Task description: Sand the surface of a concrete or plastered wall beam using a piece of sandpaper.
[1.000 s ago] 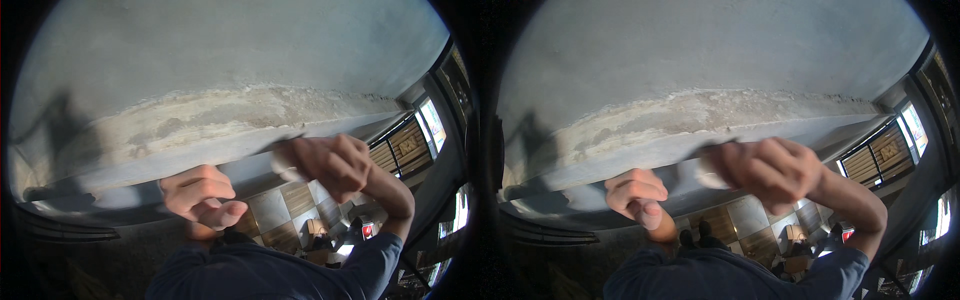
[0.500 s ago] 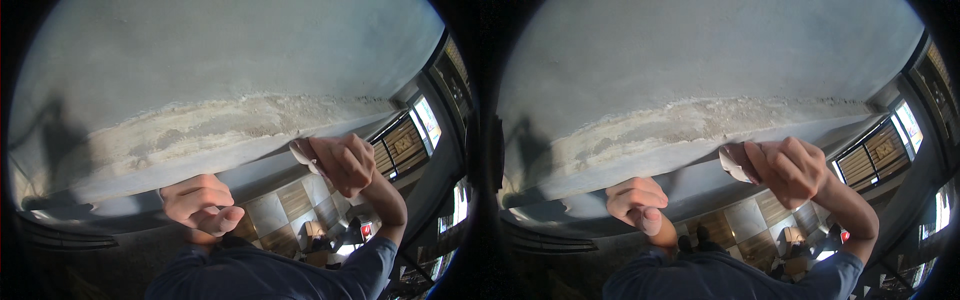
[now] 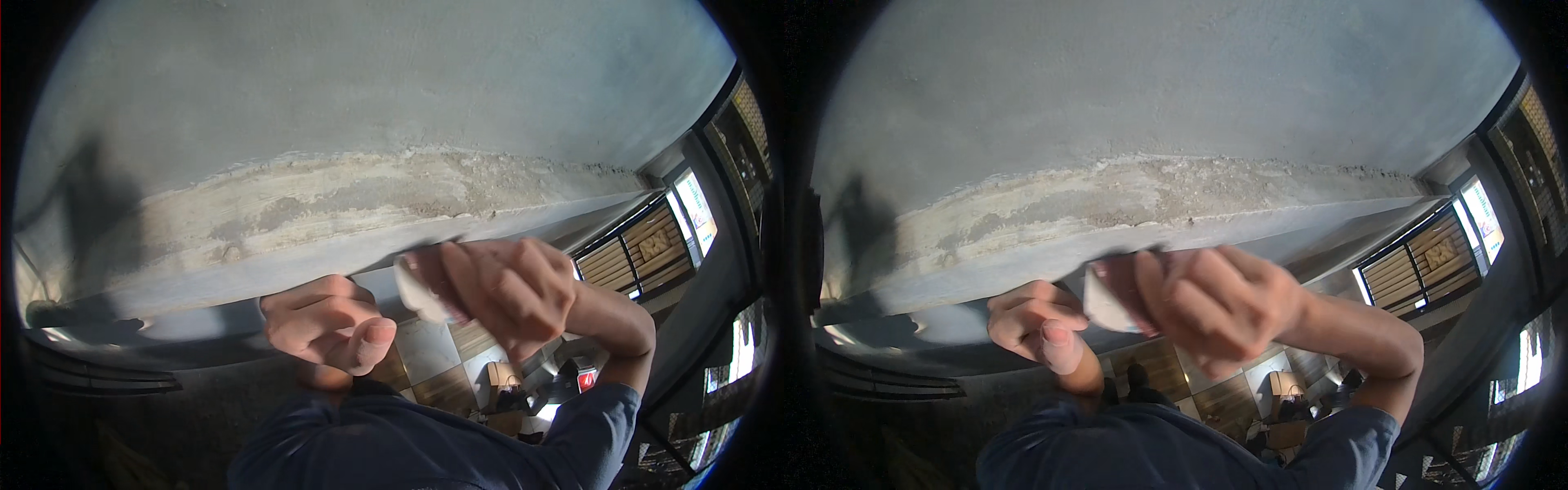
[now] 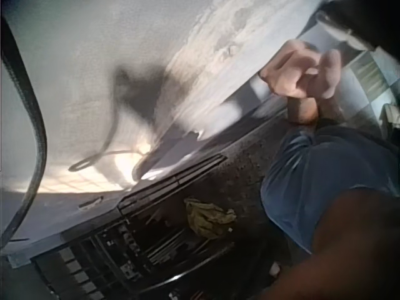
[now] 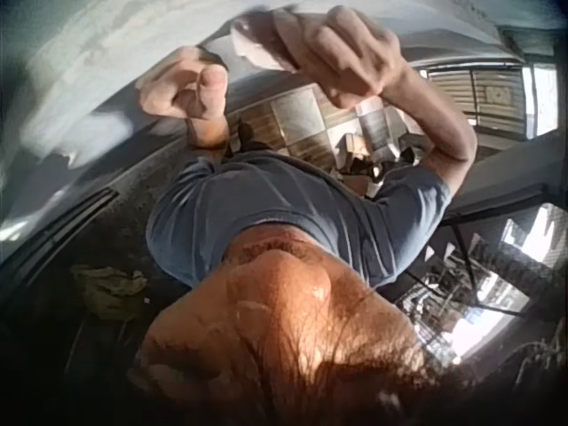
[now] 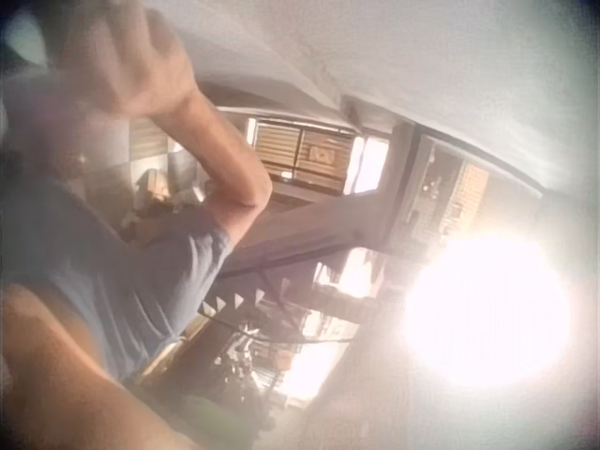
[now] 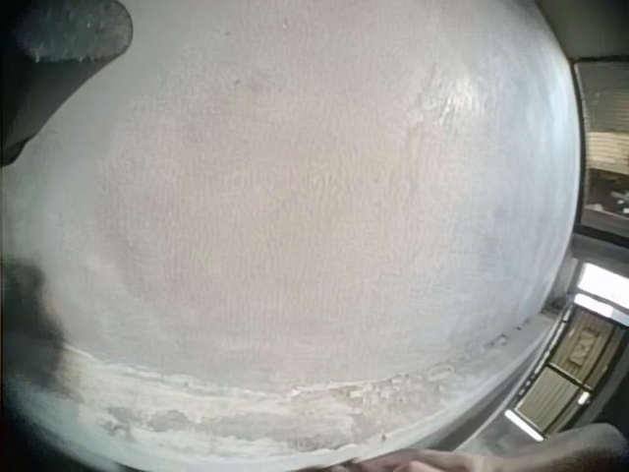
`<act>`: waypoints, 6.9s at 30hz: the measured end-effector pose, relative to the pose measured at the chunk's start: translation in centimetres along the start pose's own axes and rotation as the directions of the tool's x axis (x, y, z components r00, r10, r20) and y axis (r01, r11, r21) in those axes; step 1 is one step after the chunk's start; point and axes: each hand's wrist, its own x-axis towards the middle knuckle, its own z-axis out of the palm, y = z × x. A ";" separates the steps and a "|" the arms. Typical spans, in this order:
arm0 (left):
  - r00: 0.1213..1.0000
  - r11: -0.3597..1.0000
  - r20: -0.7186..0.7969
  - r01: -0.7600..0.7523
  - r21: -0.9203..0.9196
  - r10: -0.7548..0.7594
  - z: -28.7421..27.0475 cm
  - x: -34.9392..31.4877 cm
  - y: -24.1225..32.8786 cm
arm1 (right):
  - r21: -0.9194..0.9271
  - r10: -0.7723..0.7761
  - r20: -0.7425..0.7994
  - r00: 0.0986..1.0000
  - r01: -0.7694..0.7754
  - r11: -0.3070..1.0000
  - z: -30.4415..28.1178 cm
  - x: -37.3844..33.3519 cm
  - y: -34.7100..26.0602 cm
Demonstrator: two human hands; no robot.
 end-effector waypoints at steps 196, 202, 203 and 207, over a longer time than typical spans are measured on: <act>0.966 0.972 -0.250 0.118 0.201 -0.066 1.6 0.0 -2.0 | -0.273 -0.117 -0.077 0.990 0.092 0.958 0.8 -3.0 2.2; 0.983 0.985 -0.180 0.067 0.160 -0.037 1.3 0.6 -1.7 | -0.250 -0.102 -0.093 0.990 0.076 0.965 0.6 -1.5 2.1; 0.982 0.985 -0.185 0.070 0.156 -0.041 1.3 0.5 -1.9 | -0.173 -0.073 0.006 0.997 0.073 0.982 0.1 -0.8 1.9; 0.986 0.988 -0.167 0.055 0.145 -0.030 0.5 0.0 -1.9 | -0.323 -0.114 -0.006 0.993 0.106 0.941 -1.2 -4.7 3.2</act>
